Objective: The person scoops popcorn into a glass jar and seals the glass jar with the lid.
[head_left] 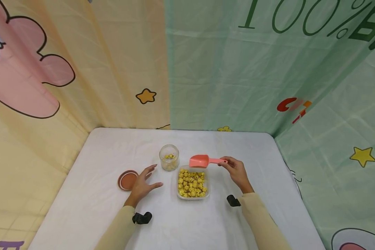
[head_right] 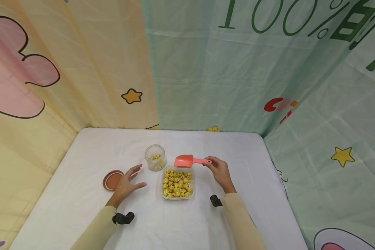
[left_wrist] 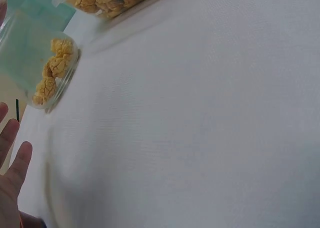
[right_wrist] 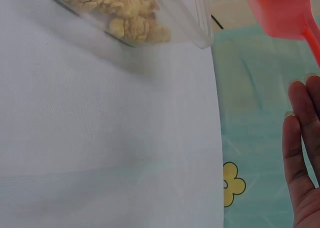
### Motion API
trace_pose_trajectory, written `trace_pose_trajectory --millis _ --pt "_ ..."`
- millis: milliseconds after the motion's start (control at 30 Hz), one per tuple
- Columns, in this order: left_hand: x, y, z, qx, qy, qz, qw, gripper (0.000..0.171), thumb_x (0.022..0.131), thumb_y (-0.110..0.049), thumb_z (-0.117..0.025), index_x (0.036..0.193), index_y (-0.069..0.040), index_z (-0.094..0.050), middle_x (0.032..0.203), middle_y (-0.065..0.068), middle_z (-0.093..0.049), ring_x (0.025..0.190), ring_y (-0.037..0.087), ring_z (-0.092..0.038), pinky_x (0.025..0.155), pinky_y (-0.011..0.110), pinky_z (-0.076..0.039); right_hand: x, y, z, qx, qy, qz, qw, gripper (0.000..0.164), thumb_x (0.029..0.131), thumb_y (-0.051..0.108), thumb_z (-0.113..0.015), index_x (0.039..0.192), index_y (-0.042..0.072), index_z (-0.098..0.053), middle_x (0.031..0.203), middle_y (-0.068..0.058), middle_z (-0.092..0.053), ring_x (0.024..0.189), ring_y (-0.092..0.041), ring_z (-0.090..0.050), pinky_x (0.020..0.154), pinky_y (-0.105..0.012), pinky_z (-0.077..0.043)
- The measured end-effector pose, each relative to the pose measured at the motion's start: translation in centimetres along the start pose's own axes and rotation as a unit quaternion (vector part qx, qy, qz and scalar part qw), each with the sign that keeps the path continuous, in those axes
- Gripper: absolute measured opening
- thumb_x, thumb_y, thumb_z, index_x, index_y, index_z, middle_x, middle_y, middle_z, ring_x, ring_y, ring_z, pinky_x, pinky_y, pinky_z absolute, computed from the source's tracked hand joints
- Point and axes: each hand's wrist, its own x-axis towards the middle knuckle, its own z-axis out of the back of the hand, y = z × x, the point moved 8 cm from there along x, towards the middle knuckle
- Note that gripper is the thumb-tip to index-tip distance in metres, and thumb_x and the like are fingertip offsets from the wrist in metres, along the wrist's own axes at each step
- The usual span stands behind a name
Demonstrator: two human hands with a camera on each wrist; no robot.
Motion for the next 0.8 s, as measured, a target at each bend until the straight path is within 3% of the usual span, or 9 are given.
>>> trace_pose_trajectory --millis 233,467,667,800 --pt "-1.1 0.2 -1.0 -0.024 -0.019 -0.037 0.9989 0.082 0.067 -0.014 -0.088 0.140 -0.009 -0.048 0.145 0.013 -0.045 0.136 0.033 -0.038 0.111 0.044 -0.035 -0.6 -0.8 0.4 0.006 -0.002 -0.008 1.000 0.022 0.090 0.002 -0.064 0.108 -0.011 -0.064 0.093 -0.023 -0.070 0.090 -0.036 -0.066 0.082 -0.015 -0.052" --pt "-2.3 0.5 -2.8 -0.058 -0.021 -0.047 0.9970 0.076 0.069 -0.010 -0.086 0.137 -0.006 -0.052 0.142 0.013 -0.050 0.135 0.031 -0.041 0.112 0.042 -0.034 -1.1 -1.0 0.7 0.007 0.005 -0.012 1.000 0.022 0.090 0.000 -0.064 0.108 -0.012 -0.064 0.094 -0.023 -0.070 0.086 -0.019 -0.068 0.082 -0.012 -0.051" --pt "-2.8 0.6 -4.6 -0.058 -0.008 -0.045 0.9973 0.078 0.067 -0.009 -0.087 0.137 -0.009 -0.053 0.142 0.010 -0.050 0.135 0.030 -0.042 0.111 0.039 -0.035 -1.6 -0.6 0.7 -0.030 0.016 0.004 0.999 0.019 0.090 0.001 -0.064 0.106 -0.009 -0.065 0.091 -0.018 -0.070 0.085 -0.023 -0.066 0.077 -0.013 -0.051" --pt "-2.9 0.5 -5.5 -0.052 0.001 -0.045 0.9977 0.079 0.067 -0.011 -0.087 0.138 -0.010 -0.052 0.144 0.011 -0.049 0.134 0.033 -0.042 0.110 0.043 -0.036 -1.5 -2.6 0.7 -0.041 0.013 0.009 0.999 0.020 0.090 0.006 -0.065 0.107 -0.006 -0.067 0.089 -0.014 -0.071 0.085 -0.022 -0.065 0.077 -0.019 -0.052"
